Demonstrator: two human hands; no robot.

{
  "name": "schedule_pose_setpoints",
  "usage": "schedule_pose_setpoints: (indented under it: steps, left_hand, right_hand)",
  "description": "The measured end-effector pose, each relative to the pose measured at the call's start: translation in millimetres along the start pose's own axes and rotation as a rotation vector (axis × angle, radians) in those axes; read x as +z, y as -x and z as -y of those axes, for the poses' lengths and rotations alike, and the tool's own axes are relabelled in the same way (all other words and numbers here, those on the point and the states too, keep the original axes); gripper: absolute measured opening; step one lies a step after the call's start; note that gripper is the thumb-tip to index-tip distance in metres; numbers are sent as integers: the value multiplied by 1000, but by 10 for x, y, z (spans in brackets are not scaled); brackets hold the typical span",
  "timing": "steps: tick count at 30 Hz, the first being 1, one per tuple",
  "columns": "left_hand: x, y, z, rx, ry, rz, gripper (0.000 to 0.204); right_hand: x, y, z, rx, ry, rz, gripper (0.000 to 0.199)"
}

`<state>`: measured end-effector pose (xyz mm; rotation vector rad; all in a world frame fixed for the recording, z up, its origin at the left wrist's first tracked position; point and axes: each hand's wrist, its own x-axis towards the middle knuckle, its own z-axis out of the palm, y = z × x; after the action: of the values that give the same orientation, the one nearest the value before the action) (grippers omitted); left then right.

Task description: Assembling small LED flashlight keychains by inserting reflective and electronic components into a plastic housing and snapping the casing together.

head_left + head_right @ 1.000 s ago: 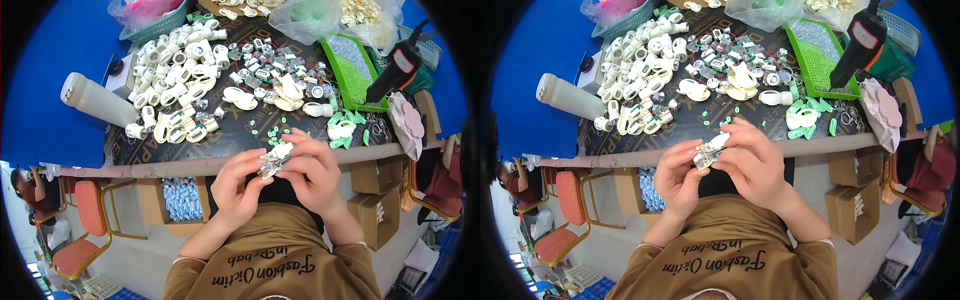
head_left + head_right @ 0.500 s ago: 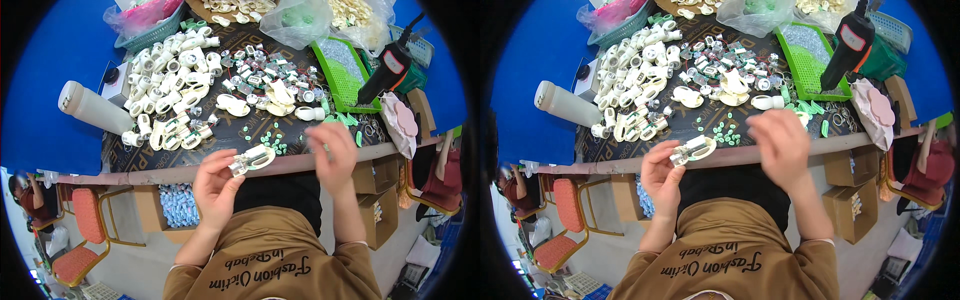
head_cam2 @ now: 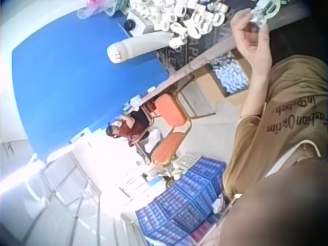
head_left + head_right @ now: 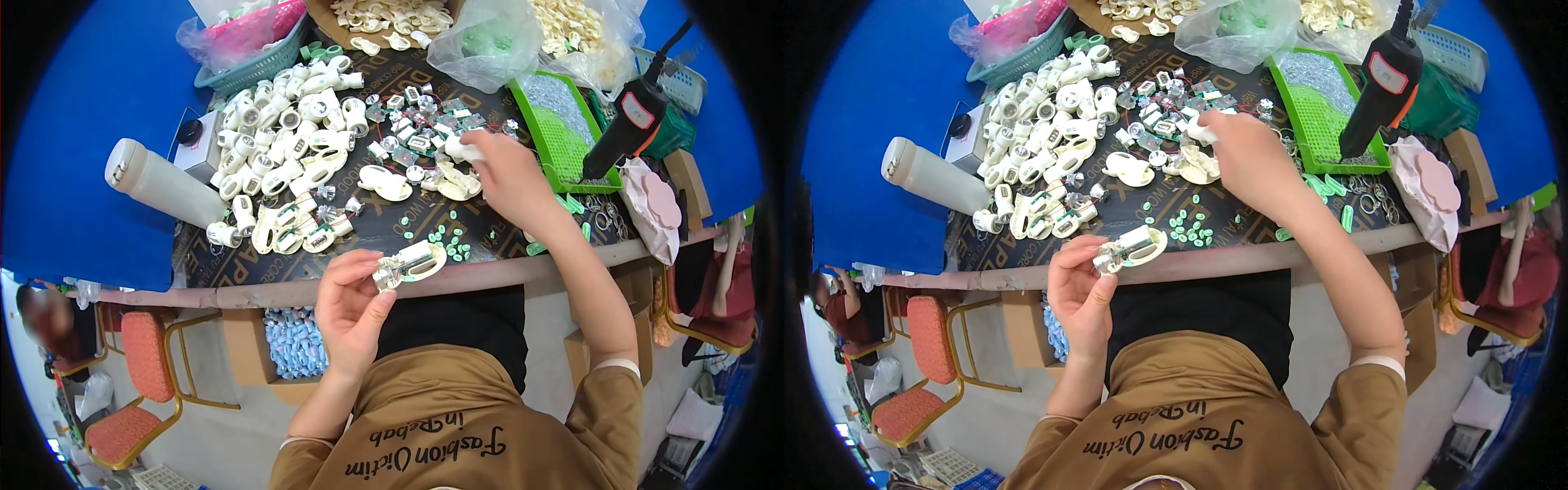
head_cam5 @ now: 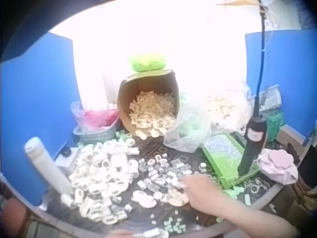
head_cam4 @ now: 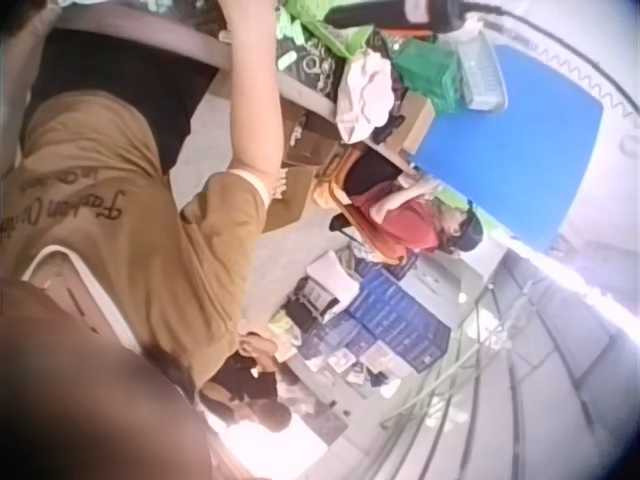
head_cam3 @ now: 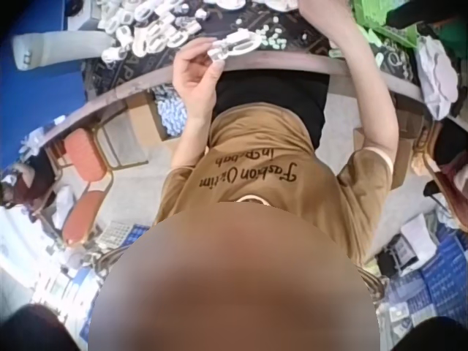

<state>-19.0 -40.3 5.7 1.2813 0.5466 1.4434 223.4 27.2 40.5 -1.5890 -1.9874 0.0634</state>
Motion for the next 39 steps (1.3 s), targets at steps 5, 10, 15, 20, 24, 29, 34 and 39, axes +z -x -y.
schedule_pose_setpoints:
  steps: [5, 10, 15, 20, 24, 29, 34, 39]
  left_hand:
    - [-36, -15, 2, 0, 19, -35, 32]
    - [-73, -37, 19, 25, 10, -55, 33]
    - [-22, -41, 20, 21, 33, -6, 33]
    - [26, -3, -2, 32, 14, 42, 33]
    - [76, 2, -10, 32, -11, 57, 33]
    - [175, 28, -10, 24, 36, 61, 42]
    - [201, 43, -5, 40, 61, 67, 51]
    - [202, 37, -1, 59, 91, 67, 52]
  right_hand:
    - [-218, 241, 74, 275, -865, 64, 29]
    - [-321, 953, 414, 175, -659, 222, 31]
    - [-138, 1207, 478, 66, -270, 14, 30]
    - [-219, 1118, 466, -48, -41, -20, 32]
    - [-503, 890, 630, -69, -345, -209, 25]
    - [-547, 543, 806, -307, -176, -133, 27]
    - [-564, 449, 853, -322, -99, -34, 20]
    - [-535, 445, 868, -308, -108, -2, 19]
